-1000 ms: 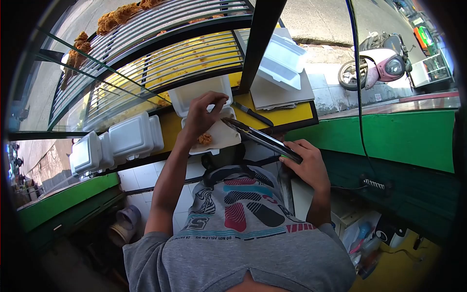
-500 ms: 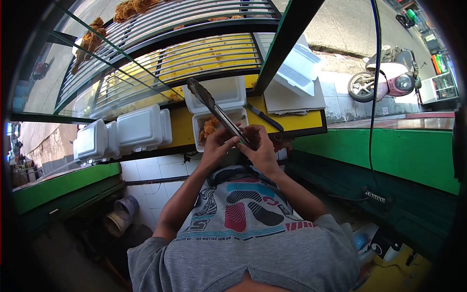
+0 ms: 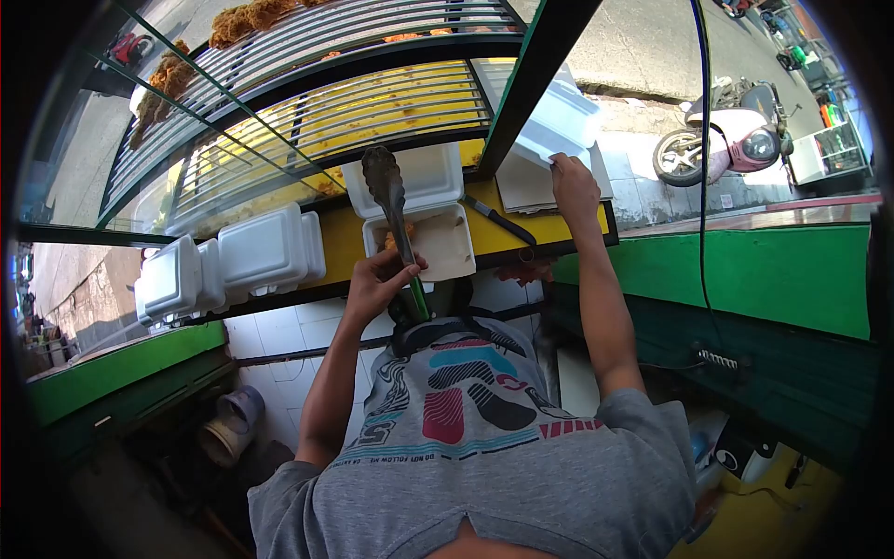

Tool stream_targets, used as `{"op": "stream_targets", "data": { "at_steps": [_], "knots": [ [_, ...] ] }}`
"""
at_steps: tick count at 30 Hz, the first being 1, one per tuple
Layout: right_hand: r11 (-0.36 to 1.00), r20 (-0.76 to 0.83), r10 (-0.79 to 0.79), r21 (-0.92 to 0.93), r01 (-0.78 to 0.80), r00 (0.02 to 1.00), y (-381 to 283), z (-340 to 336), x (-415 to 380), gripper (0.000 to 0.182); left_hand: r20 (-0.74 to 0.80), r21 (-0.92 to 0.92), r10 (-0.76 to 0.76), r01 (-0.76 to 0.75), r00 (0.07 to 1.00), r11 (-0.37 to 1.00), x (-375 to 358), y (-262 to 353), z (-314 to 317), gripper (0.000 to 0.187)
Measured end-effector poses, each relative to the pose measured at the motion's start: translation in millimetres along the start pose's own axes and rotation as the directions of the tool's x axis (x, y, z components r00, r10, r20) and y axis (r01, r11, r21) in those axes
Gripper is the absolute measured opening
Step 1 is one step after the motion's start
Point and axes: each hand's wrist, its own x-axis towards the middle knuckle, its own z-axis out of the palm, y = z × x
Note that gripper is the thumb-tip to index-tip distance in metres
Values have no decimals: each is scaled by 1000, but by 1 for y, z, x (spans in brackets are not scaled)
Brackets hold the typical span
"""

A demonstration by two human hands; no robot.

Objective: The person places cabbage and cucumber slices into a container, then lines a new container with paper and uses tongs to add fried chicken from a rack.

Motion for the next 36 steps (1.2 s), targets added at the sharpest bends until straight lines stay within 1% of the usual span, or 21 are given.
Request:
{"op": "stream_targets", "data": {
  "at_steps": [2,5,6,9,10,13,14,16,17,19,20,22,26,28,29,30,31,32,34,35,36],
  "knots": [
    [999,83,30,-44,-26,996,6,-5,-2,16,1,-24,7,-7,1000,1000,-4,0,-2,21],
    [997,67,70,15,-72,995,15,-22,-29,15,-13,-8,-22,22,1000,1000,-9,-1,-9,20],
    [998,47,51,35,-53,998,23,-24,-41,16,-9,-11,-27,27,1000,1000,-11,-2,-11,20],
    [997,72,56,42,-59,996,33,-38,-70,17,-8,-38,15,-16,1000,999,-13,-1,-15,21],
    [993,79,50,104,-58,996,39,-39,-77,21,-19,-28,15,-16,1000,999,-14,0,-17,21],
    [991,36,100,88,-103,994,42,-46,-92,28,-29,-14,17,-18,999,1000,-15,-2,-22,21],
    [991,36,102,88,-105,994,40,-47,-95,28,-29,-12,25,-25,999,1000,-15,-3,-24,21],
    [990,6,73,123,-73,997,33,-52,-99,39,-23,-6,18,-18,1000,1000,-15,-3,-26,21],
    [989,6,75,124,-75,997,28,-54,-100,39,-20,-1,10,-10,1000,1000,-16,-3,-27,21],
    [983,149,123,119,-142,981,20,-58,-103,55,-11,1,4,-4,1000,1000,-17,-7,-30,22],
    [982,149,125,121,-143,981,17,-58,-104,55,-3,2,0,0,1000,1000,-17,-8,-31,23],
    [992,136,91,75,-102,987,13,-60,-106,66,-3,3,9,-9,1000,1000,-18,-7,-32,23],
    [994,125,101,38,-107,987,-1,-81,-109,64,-28,-4,-13,13,1000,1000,-22,-4,-32,25],
    [983,-13,174,57,-173,985,-10,-92,-110,59,-34,-9,12,-13,999,1000,-24,-1,-31,25],
    [985,-7,163,63,-162,987,-18,-99,-110,59,-33,-12,37,-37,999,999,-25,0,-31,25],
    [977,-97,166,149,-150,981,-28,-104,-109,55,-47,-11,38,-38,998,999,-25,0,-31,25],
    [963,-185,177,233,-131,967,-36,-106,-110,52,-17,-35,48,-49,999,998,-25,0,-32,25],
    [964,-211,94,262,-37,973,-37,-98,-114,45,15,-59,59,-58,998,997,-25,0,-31,25],
    [816,-29,5,578,13,1000,-62,-77,-122,42,7,-65,29,-28,1000,997,-22,0,-28,26],
    [736,169,-68,674,-65,983,-84,-69,-125,47,14,-72,-2,3,1000,997,-19,1,-24,27],
    [653,349,-162,739,-165,923,-107,-62,-128,52,44,-66,17,-14,999,998,-16,5,-19,29]
  ]
}}
